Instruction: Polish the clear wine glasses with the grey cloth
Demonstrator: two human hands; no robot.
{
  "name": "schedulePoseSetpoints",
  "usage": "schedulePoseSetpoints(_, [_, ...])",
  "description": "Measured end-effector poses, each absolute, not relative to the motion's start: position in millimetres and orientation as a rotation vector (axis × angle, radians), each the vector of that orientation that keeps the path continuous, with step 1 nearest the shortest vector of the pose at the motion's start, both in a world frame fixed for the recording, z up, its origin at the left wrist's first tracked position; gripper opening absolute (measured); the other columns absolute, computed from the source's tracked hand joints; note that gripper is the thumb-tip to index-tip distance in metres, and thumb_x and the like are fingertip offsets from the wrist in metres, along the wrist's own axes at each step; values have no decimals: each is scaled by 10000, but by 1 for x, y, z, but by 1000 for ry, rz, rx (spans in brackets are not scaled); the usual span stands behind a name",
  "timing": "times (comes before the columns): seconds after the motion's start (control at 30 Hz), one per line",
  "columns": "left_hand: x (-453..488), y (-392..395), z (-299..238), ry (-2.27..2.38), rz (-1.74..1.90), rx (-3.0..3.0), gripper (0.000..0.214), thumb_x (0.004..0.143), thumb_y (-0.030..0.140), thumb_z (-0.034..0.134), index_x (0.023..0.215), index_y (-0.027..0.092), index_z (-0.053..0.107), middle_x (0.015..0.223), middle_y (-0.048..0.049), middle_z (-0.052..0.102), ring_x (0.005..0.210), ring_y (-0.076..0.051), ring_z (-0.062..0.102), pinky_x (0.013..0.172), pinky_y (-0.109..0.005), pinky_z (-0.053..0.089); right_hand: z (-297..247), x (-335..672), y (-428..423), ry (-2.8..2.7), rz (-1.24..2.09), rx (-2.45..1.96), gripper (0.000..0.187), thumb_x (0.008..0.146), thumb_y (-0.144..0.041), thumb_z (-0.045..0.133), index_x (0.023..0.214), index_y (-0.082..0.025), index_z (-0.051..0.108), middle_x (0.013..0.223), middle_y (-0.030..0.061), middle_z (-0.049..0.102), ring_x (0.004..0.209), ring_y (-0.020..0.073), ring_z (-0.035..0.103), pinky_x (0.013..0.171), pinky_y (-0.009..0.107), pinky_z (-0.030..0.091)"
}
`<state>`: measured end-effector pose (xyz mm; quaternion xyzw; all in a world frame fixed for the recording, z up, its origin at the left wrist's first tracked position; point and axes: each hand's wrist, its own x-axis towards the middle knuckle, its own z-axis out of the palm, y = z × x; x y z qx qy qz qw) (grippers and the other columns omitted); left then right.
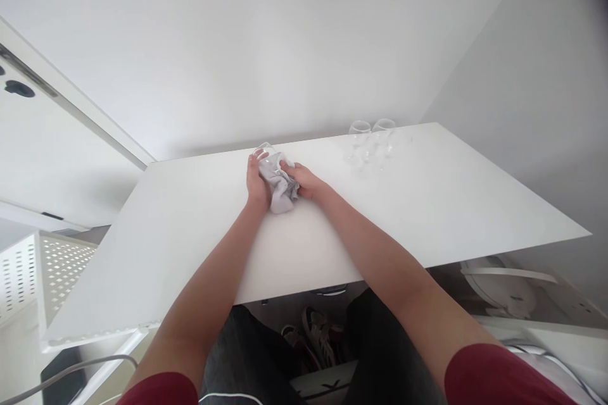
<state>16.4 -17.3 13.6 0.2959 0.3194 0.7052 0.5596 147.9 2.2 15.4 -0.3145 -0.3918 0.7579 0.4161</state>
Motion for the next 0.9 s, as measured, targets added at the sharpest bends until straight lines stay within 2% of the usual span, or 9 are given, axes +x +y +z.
schedulePoseSetpoints(0.13, [20, -21, 17, 653, 1672, 769, 617, 911, 759, 590, 1243, 243, 659, 1240, -96, 716, 1181, -274, 695, 974, -379, 577, 20, 150, 0, -987, 1926, -763, 434, 782, -514, 892, 956, -161, 710, 902, 98, 798, 809, 215, 732, 721, 301, 598])
schedulePoseSetpoints(0.23, [20, -24, 19, 652, 1633, 842, 674, 882, 820, 558, 1232, 256, 679, 1264, -101, 718, 1176, -271, 700, 973, -378, 574, 23, 150, -2, -1052, 1937, -731, 485, 670, -442, 974, 984, -159, 736, 922, 88, 799, 842, 216, 733, 767, 306, 598])
schedulePoseSetpoints(0.3, [19, -26, 19, 682, 1617, 917, 655, 847, 800, 635, 1208, 257, 693, 1278, -106, 717, 1150, -266, 707, 955, -368, 573, 23, 150, -3, -1080, 1928, -694, 514, 596, -379, 1011, 980, -159, 749, 899, 74, 795, 852, 219, 736, 792, 313, 595])
schedulePoseSetpoints(0.4, [18, -28, 21, 735, 1615, 1029, 563, 814, 677, 777, 1161, 239, 714, 1281, -107, 714, 1092, -253, 715, 906, -350, 574, 22, 149, -5, -1101, 1902, -656, 518, 555, -340, 1017, 965, -160, 756, 866, 64, 788, 852, 232, 739, 797, 332, 594])
schedulePoseSetpoints(0.47, [17, -27, 21, 753, 1631, 1039, 517, 823, 640, 789, 1136, 233, 726, 1227, -100, 724, 1046, -237, 716, 871, -340, 573, 22, 147, -6, -1132, 1867, -680, 528, 544, -340, 1014, 966, -159, 754, 877, 70, 790, 864, 243, 737, 793, 338, 597])
schedulePoseSetpoints(0.63, [16, -25, 22, 728, 1656, 1001, 497, 841, 647, 764, 1089, 218, 736, 958, -66, 719, 909, -201, 705, 802, -321, 565, 30, 147, -10, -1215, 1824, -651, 628, 573, -360, 1002, 1116, -207, 726, 963, 47, 797, 958, 244, 729, 837, 329, 604])
schedulePoseSetpoints(0.8, [18, -26, 23, 710, 1673, 979, 501, 835, 647, 773, 1066, 204, 731, 973, -72, 721, 897, -203, 710, 788, -317, 569, 31, 147, -12, -1184, 1899, -728, 469, 670, -430, 967, 1000, -181, 746, 889, 68, 783, 876, 227, 734, 784, 306, 597])
schedulePoseSetpoints(0.9, [19, -28, 24, 738, 1672, 978, 530, 823, 663, 776, 1085, 204, 728, 979, -78, 729, 926, -223, 722, 791, -327, 575, 27, 145, -9, -1097, 1911, -720, 457, 736, -536, 912, 969, -180, 746, 936, 87, 788, 880, 221, 736, 789, 300, 604])
